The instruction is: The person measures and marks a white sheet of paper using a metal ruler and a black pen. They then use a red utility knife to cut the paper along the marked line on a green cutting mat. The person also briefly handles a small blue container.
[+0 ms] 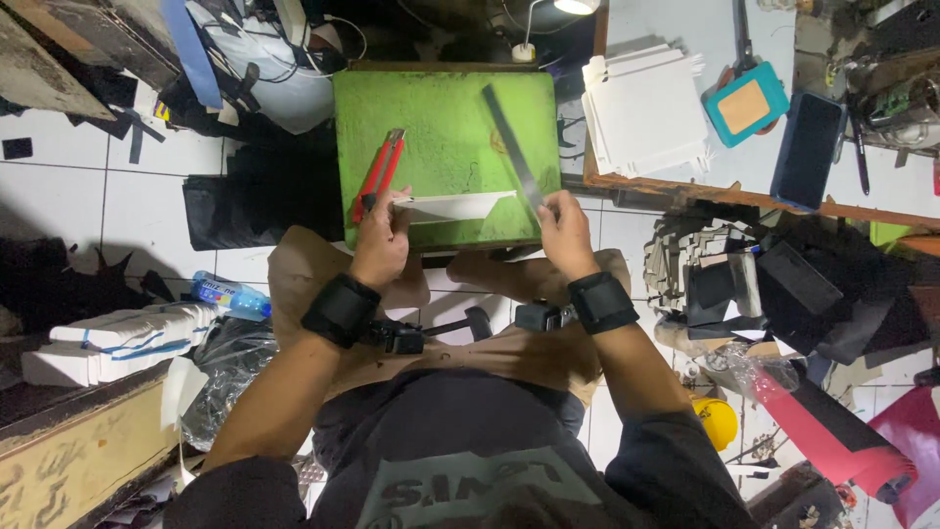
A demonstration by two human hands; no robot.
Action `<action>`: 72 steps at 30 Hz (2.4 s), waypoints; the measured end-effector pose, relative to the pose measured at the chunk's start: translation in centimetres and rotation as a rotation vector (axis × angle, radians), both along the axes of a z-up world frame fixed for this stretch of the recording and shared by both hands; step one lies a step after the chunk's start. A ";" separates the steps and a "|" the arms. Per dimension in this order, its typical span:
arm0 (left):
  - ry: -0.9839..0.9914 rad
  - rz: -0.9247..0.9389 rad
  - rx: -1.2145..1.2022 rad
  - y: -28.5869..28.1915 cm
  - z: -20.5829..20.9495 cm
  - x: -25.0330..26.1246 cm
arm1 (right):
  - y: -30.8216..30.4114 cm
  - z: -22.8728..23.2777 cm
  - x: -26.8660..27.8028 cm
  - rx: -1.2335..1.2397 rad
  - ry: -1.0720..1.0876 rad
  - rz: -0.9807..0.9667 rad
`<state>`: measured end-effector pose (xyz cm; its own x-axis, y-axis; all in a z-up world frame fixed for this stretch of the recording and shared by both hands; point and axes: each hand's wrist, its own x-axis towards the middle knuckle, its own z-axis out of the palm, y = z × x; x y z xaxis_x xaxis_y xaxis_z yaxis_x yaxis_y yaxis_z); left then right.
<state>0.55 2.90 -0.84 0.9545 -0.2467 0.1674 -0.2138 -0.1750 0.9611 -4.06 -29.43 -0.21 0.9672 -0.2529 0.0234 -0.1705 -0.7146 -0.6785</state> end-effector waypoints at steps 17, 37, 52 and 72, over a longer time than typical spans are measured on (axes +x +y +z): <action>0.045 0.040 0.009 0.9 1.0 0.3 | 0.8 -0.1 0.4 -0.190 0.038 -0.041; -0.009 0.035 0.099 0.9 2.5 0.7 | 0.7 2.8 0.0 -0.026 0.180 0.000; 0.059 0.039 -0.024 2.6 2.9 0.7 | 4.4 4.8 10.5 -0.347 -0.097 0.348; 0.077 0.084 -0.063 3.6 5.4 1.0 | 3.3 1.6 14.0 -0.395 -0.065 0.414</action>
<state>1.59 6.46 4.54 0.9820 -0.1568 0.1054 -0.1260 -0.1278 0.9838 9.90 -26.12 1.34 0.9771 0.1867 0.1020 0.2108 -0.9143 -0.3459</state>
